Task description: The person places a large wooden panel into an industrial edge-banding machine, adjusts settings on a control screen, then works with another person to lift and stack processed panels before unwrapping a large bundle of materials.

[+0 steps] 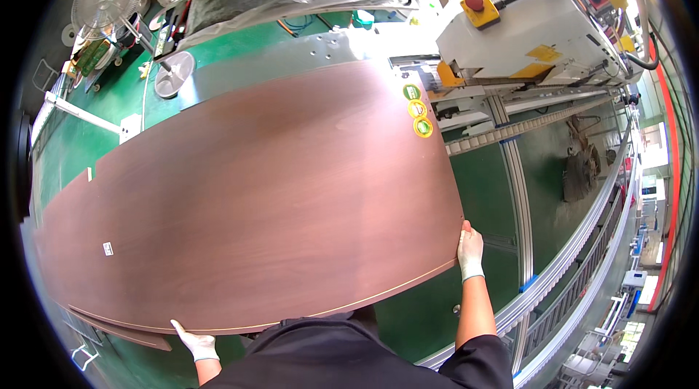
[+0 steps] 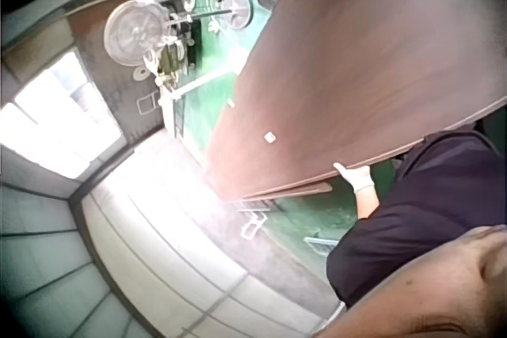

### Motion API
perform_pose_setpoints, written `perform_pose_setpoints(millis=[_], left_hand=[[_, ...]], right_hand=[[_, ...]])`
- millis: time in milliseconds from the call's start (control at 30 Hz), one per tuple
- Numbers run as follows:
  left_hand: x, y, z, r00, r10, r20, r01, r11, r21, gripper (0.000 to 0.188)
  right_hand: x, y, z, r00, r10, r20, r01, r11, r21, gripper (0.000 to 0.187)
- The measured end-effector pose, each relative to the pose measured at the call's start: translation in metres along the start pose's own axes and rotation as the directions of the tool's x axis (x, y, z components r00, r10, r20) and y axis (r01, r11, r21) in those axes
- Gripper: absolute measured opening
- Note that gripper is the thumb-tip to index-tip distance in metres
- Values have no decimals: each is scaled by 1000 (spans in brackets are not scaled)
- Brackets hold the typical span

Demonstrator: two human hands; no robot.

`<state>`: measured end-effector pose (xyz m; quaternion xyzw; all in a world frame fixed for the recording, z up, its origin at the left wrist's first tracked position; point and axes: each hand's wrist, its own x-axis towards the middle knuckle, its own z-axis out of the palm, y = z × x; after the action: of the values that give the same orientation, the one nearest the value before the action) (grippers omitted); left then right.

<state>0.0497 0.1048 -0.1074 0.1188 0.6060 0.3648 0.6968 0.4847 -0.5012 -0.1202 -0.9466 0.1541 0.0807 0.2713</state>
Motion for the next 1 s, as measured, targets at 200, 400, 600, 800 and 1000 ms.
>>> perform_pose_setpoints(millis=[200, 400, 600, 800, 1000], left_hand=[[-20, -18, 20, 999, -31, -28, 31, 999, -5, 69], [-34, -35, 31, 997, -38, -68, 40, 999, 24, 71], [-44, -63, 30, 998, -48, -30, 49, 998, 36, 75], [-74, -102, 47, 998, -55, 1, 55, 998, 24, 75], [-106, -142, 71, 997, -80, 16, 80, 997, -4, 75]], right_hand=[[14, 13, -14, 1000, 12, 1, -12, 1000, 7, 70], [34, 20, -24, 1000, -16, 13, 17, 999, -37, 70], [58, 32, -43, 1000, -22, 10, 22, 999, -38, 69], [90, 54, -65, 998, -21, -60, 21, 1000, -5, 67], [126, 74, -91, 996, -32, -78, 30, 999, -25, 70]])
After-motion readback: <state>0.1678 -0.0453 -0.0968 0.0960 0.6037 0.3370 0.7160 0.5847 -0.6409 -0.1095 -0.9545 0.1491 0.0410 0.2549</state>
